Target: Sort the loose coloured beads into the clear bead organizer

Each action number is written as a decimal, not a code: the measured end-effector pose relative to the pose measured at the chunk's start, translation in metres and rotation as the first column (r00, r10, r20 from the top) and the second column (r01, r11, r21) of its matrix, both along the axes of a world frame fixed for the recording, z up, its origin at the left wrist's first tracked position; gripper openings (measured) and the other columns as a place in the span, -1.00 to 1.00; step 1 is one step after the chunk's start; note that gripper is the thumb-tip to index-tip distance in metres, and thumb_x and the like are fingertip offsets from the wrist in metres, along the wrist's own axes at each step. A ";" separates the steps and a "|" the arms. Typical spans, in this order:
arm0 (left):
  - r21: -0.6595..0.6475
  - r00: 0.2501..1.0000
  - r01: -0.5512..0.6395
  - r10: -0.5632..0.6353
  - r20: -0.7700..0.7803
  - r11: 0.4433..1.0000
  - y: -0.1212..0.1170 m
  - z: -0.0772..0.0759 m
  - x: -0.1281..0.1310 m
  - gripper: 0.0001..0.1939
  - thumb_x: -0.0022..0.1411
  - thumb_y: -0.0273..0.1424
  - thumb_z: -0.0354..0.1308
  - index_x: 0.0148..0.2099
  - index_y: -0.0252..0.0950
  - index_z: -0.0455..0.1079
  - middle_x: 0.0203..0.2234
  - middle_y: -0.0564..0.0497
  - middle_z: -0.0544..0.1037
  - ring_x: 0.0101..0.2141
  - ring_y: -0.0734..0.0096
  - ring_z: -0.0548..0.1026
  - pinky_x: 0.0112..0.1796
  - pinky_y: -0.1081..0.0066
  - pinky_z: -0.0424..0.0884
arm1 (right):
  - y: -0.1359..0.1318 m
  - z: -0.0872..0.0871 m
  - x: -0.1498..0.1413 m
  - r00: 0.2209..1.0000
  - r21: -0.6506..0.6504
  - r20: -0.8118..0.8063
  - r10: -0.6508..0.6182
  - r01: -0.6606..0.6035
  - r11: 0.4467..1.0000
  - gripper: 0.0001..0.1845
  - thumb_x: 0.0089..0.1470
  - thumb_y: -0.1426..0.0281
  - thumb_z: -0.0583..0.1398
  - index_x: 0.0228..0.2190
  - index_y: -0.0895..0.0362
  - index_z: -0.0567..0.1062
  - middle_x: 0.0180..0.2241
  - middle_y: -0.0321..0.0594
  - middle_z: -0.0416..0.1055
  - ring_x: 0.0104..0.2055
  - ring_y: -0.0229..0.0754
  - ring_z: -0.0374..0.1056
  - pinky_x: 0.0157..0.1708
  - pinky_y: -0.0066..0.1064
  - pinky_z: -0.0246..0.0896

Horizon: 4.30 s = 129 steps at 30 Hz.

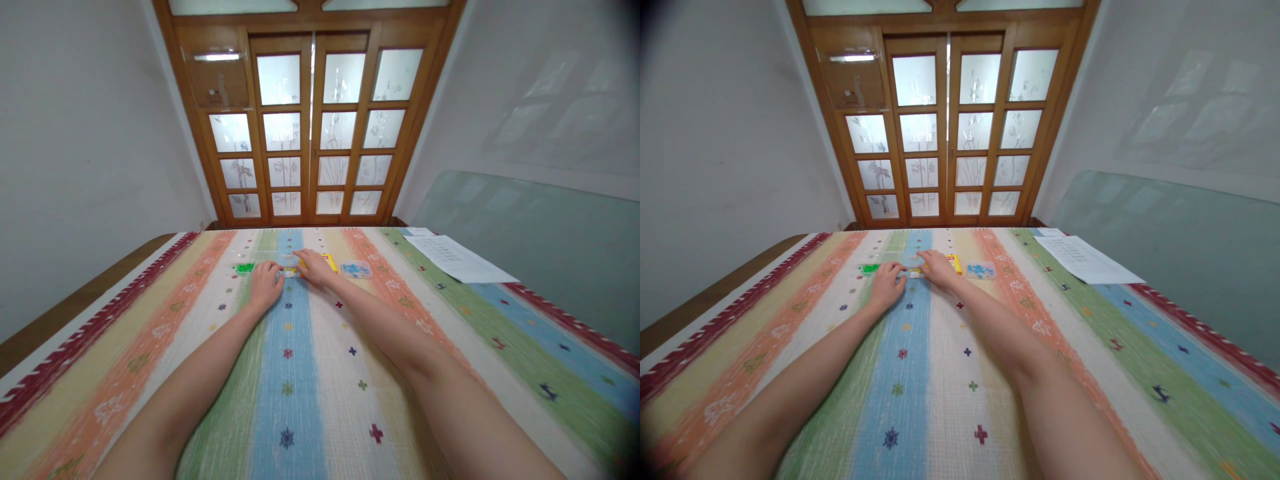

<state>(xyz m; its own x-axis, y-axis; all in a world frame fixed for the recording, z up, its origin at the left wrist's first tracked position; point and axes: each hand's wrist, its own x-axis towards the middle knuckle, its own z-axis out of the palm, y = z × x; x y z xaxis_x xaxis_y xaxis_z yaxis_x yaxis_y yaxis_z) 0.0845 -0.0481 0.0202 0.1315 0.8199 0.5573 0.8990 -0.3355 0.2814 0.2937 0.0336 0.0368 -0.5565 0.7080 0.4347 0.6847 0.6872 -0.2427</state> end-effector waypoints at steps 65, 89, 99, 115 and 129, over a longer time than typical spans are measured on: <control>-0.212 0.962 0.024 -0.080 -0.261 0.977 0.014 -0.014 -0.028 -0.47 0.40 -0.32 0.00 0.35 -0.32 0.32 0.32 -0.20 0.35 0.33 0.08 0.28 0.33 0.11 0.13 | -0.034 -0.029 0.003 0.997 0.105 0.033 -0.071 0.067 0.992 -0.66 0.34 0.32 0.15 0.08 0.11 0.51 0.16 -0.04 0.41 0.23 0.01 0.23 0.28 -0.11 0.00; -0.285 0.922 -0.159 0.039 -0.385 0.945 0.016 -0.001 -0.113 -0.37 0.46 -0.09 -0.15 0.44 -0.26 0.13 0.43 -0.23 0.13 0.40 0.03 0.09 0.34 -0.05 -0.06 | -0.020 -0.019 0.034 0.842 0.033 -0.156 -0.516 0.527 0.849 -0.64 0.35 0.25 0.06 -0.09 0.14 0.59 -0.03 0.05 0.49 0.07 0.08 0.28 0.17 -0.07 0.02; -0.336 0.938 -0.177 0.056 -0.341 0.925 0.019 -0.021 -0.106 -0.21 0.42 0.07 -0.17 0.50 -0.29 -0.01 0.48 -0.27 -0.08 0.46 -0.02 -0.14 0.36 -0.10 -0.22 | -0.016 -0.011 0.078 0.795 -0.071 -0.034 -0.606 0.603 0.794 -0.58 0.30 0.28 0.05 0.02 0.15 0.57 0.02 0.10 0.46 0.07 0.12 0.32 0.08 -0.15 0.16; -0.316 0.955 -0.160 0.065 -0.290 0.935 0.012 -0.023 -0.085 -0.26 0.40 0.12 -0.11 0.50 0.00 0.03 0.48 -0.19 -0.03 0.44 -0.27 -0.12 0.29 -0.33 -0.26 | -0.033 -0.034 0.140 0.885 0.011 0.165 -0.436 0.440 0.898 -0.43 0.33 0.27 0.04 0.31 0.13 0.29 0.34 0.02 0.20 0.37 0.06 0.07 0.34 -0.08 -0.02; -0.333 0.956 -0.136 0.036 -0.290 0.933 0.013 -0.025 -0.082 -0.22 0.39 0.13 -0.10 0.52 -0.05 -0.03 0.48 -0.22 -0.05 0.45 -0.11 -0.13 0.33 -0.19 -0.27 | -0.034 -0.032 0.126 0.881 -0.030 0.264 -0.392 0.414 0.910 -0.36 0.35 0.16 0.05 0.36 0.10 0.20 0.40 0.07 0.08 0.44 0.17 -0.05 0.36 0.09 -0.17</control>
<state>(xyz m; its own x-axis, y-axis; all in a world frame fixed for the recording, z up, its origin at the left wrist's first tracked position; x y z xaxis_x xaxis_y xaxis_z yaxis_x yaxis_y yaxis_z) 0.0026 -0.0354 -0.0050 0.1586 0.9691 0.1889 0.9782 -0.1802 0.1033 0.4196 -0.0002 0.0050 -0.2972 0.9213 0.2509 0.9431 0.3242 -0.0734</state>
